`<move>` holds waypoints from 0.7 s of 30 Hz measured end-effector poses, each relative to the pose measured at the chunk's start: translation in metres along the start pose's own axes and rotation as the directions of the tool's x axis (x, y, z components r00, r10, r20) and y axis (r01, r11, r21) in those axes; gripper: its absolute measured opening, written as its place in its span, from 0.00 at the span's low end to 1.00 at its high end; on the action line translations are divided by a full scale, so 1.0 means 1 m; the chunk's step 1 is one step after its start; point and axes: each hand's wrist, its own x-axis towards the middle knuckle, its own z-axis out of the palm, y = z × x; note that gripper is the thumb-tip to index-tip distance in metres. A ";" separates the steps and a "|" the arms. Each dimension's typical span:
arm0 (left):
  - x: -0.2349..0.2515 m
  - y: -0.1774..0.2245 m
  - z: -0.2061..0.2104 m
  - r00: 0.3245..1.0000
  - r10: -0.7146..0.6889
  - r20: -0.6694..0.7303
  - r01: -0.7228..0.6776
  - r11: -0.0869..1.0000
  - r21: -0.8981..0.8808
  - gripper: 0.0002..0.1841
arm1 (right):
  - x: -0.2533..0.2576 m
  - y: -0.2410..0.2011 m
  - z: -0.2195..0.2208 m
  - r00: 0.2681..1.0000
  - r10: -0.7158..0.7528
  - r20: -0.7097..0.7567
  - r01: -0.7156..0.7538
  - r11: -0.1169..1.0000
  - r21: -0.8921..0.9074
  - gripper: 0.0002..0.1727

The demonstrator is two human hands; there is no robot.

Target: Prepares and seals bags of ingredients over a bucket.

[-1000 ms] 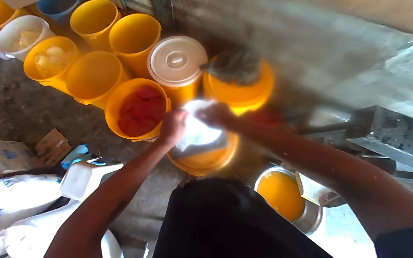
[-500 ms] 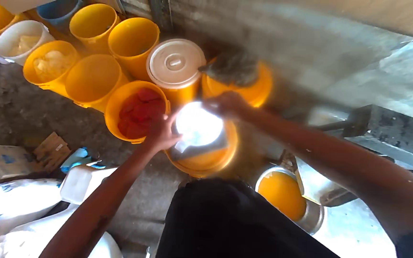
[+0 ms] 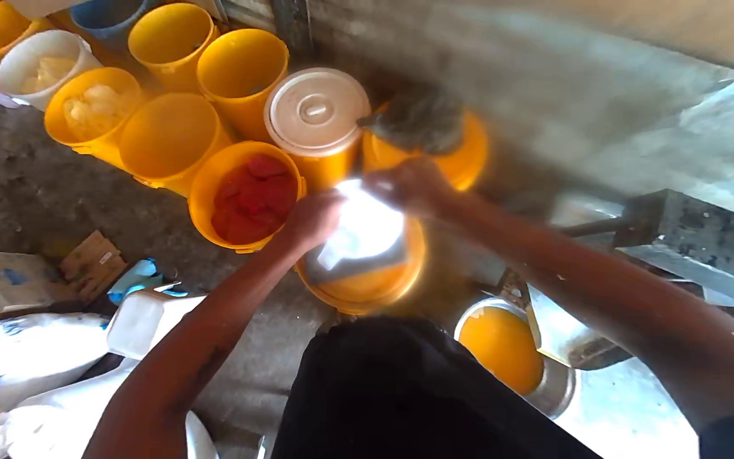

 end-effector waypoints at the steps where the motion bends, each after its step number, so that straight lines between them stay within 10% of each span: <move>1: 0.003 0.003 -0.001 1.000 0.006 0.005 -0.006 1.000 0.005 0.12 | 0.001 -0.002 0.001 0.999 0.024 0.029 -0.022 0.999 -0.045 0.23; 10: 0.023 0.004 -0.015 0.962 -0.012 -0.272 -0.029 0.989 -0.145 0.10 | 0.001 0.007 0.006 0.991 0.035 0.129 -0.044 0.996 0.071 0.30; 21: 0.032 0.005 -0.017 0.988 0.013 -0.151 -0.057 0.957 -0.286 0.10 | 0.004 0.004 0.015 0.998 -0.029 -0.052 0.026 0.997 -0.072 0.22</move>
